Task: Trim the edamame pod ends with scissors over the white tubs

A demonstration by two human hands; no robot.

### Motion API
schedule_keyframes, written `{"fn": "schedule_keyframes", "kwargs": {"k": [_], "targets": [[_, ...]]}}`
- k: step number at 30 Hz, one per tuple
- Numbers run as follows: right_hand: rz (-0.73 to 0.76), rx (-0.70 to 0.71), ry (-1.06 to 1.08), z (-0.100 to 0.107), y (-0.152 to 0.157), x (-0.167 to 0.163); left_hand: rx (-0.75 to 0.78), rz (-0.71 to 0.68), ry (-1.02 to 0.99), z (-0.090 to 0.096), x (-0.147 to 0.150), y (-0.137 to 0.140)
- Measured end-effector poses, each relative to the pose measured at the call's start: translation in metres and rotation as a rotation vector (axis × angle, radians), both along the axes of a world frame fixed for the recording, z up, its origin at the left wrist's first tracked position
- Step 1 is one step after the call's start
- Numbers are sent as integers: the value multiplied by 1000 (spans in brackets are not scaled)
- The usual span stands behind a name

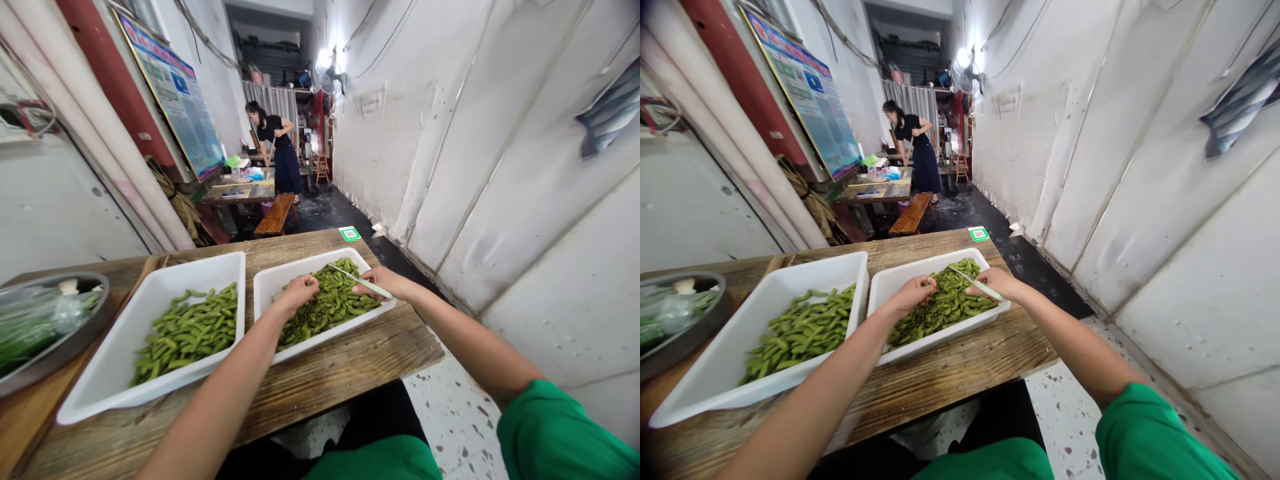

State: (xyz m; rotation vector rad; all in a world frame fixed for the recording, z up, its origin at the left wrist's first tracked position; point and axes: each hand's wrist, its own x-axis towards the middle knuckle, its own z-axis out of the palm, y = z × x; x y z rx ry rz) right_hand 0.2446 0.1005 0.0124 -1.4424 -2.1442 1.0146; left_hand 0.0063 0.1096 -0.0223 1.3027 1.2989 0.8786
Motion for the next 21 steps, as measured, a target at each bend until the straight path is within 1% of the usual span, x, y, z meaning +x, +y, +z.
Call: {"fn": "schedule_keyframes", "kwargs": {"k": [2,5,6,7,9,11,12,14,16,18,19,21], "targets": [[-11,14,10,-4,0,-1,97,-34,142,-3,2,0],[-29,64,22,-11,2,-4,273,-120,476,-6,8,-1],[-37,86,24,-12,3,-4,324,-142,551,-6,10,-2],[-45,107,26,-14,3,-5,358,-158,583,-6,12,-2],[-63,146,25,-15,3,-5,391,-187,563,-5,16,-3],[-82,179,21,-14,0,-3,372,-191,449,-3,17,-4],[-90,193,16,-12,-3,-2,339,-179,357,-1,17,-4],[-90,216,-12,-7,-9,0,224,-138,110,5,15,-3],[-73,232,-57,-1,-15,1,63,-110,-164,10,11,-2],[-57,236,-91,3,-19,1,-76,-107,-396,14,8,-1],[-53,233,-99,4,-20,1,-118,-107,-482,15,6,0],[-49,223,-107,6,-22,-1,-158,-97,-574,15,5,0]]}}
